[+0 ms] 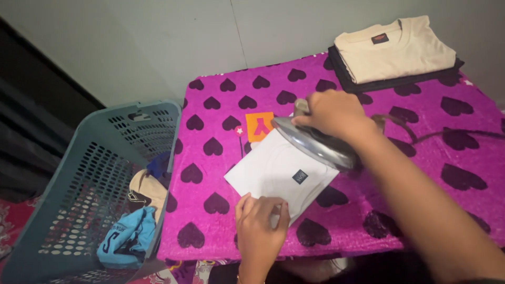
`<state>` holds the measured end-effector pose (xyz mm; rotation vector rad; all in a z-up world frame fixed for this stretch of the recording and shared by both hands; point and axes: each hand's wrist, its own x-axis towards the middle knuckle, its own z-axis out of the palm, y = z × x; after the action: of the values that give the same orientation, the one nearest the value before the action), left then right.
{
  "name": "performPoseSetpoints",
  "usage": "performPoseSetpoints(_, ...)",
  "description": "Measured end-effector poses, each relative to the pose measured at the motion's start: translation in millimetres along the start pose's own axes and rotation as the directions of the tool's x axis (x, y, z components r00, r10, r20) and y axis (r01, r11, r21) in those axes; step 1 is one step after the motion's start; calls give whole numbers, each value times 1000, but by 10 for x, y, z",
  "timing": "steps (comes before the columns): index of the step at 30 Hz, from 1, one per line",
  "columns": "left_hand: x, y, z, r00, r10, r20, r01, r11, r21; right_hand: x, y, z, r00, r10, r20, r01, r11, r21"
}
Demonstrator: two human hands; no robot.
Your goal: Ironing and folding white clothes on a table.
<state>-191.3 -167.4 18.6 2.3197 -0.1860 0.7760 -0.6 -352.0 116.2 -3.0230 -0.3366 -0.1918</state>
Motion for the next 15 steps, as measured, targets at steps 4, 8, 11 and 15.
performPoseSetpoints(4, -5, -57, 49, 999, 27, 19, -27, 1000, 11, -298, 3, -73, 998, -24, 52, 23, 1000, 22)
performPoseSetpoints(8, 35, -6, 49, 998, 61, 5, -61, 998, 30, -301, 1, -89, 997, -47, 60, 48, 999, -21)
performPoseSetpoints(11, -2, -61, 107, 998, 45, 43, -48, 997, 58, 41, 27, 123, 998, -67, -12, 67, 997, -33)
performPoseSetpoints(15, -54, -99, 163, 999, 29, 42, -32, 996, 79, 303, -4, 198, 994, -87, -61, 85, 996, -41)
